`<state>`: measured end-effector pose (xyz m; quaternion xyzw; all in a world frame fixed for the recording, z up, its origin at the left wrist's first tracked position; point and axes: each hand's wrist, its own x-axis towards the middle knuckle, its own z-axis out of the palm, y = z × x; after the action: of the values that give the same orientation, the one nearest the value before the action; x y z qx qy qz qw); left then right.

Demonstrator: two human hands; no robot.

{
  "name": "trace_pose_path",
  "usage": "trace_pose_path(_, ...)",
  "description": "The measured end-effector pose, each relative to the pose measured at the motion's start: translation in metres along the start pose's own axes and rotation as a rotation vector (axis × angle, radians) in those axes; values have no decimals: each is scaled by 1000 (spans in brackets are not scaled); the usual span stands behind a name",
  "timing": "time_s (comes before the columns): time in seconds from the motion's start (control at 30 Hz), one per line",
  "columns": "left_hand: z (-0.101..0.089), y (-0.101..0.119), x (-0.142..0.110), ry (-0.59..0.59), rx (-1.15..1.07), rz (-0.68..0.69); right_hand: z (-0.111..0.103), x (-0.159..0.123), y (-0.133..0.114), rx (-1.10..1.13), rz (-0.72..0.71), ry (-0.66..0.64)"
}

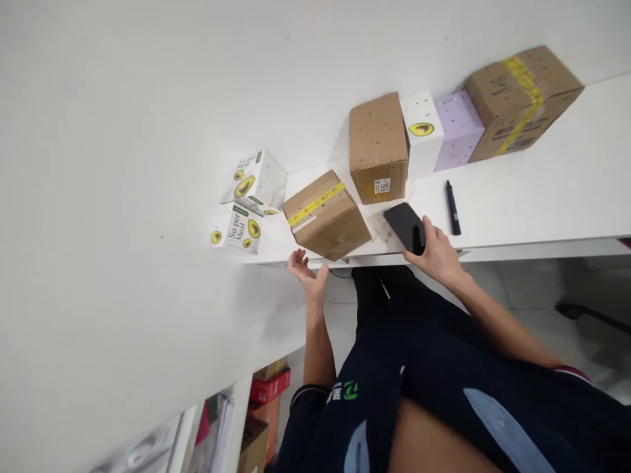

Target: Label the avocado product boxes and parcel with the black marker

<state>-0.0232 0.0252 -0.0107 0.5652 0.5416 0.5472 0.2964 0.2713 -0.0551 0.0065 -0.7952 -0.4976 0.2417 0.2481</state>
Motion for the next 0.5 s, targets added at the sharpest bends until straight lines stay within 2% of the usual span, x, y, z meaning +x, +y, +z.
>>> trace_pose_path(0.07,-6,-13,21,-141,28,-33,4,12,4,-167,-19,16)
trace_pose_path(0.17,-7,-17,46,-341,34,-64,13,22,5,-313,-73,72)
trace_pose_path(0.3,-2,-14,67,-477,-17,-193,17,25,1,-367,-45,100)
trace_pose_path(0.37,3,-14,72,-514,-45,-247,18,23,-6,-326,-101,125)
trace_pose_path(0.5,19,-14,68,-534,-67,-257,32,25,-32,-23,-368,78)
